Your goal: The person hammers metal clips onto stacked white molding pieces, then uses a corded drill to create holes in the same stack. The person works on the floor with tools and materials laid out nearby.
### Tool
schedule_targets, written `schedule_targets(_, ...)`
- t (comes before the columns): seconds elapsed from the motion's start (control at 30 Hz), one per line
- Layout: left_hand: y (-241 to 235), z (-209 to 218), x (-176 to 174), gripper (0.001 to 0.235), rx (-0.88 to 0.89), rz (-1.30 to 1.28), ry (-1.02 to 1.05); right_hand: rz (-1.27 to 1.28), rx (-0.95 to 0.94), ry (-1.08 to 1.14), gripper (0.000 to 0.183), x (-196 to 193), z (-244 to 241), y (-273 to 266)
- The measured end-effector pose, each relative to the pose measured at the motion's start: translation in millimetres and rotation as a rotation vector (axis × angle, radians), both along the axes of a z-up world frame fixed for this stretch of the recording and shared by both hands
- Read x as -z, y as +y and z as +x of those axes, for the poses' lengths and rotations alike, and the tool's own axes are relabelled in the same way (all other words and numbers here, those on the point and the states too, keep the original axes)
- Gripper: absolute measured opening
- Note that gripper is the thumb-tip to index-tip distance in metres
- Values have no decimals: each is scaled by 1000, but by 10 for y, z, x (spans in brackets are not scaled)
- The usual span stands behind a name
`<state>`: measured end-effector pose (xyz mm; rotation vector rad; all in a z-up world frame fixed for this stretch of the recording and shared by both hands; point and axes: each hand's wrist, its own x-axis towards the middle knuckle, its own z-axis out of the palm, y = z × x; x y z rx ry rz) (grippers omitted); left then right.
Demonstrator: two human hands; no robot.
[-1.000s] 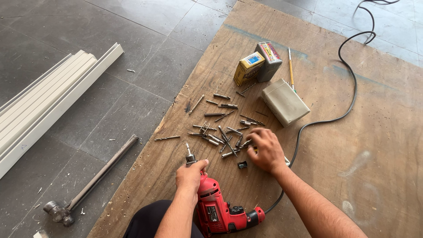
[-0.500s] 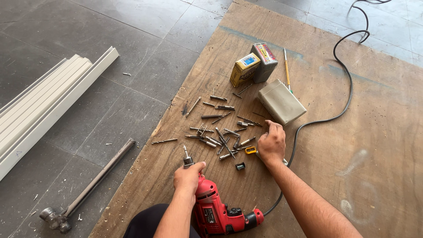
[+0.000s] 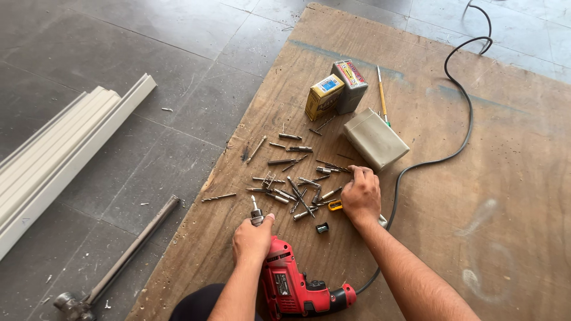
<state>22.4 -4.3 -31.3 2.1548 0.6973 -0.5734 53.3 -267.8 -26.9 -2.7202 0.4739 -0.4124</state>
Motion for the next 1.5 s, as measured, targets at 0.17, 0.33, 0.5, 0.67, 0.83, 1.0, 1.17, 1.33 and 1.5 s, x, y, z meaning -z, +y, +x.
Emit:
schedule_targets(0.17,-30,-27,-104,56,-7,15,21,-18,-8,16,41,-30,-2,-3)
schedule_targets(0.33,-55,-50,-195,61,-8,33,33,-8,2,18,39,-32,4,7)
schedule_targets(0.5,-59,-47,-197,63,12,43,25,-28,-5,33,39,-15,10,-2)
schedule_targets(0.67,-69,-28,0,64,4,13,50,-40,-8,35,38,-20,8,3)
schedule_targets(0.83,-30,33,360,62,-18,-67,7,-88,-7,-39,28,-57,59,19)
schedule_targets(1.0,-9,61,593,62,-2,-83,-28,-97,-260,-116,24,-153,820,85)
schedule_targets(1.17,-18,29,597,63,23,-95,-11,-41,-173,143,27,-151,1494,299)
schedule_targets(1.33,1,-6,567,63,31,-140,-33,-81,-112,358,30,-56,1717,369)
schedule_targets(1.5,7,15,560,62,41,-152,-42,-150,-45,452,42,-34,1762,351)
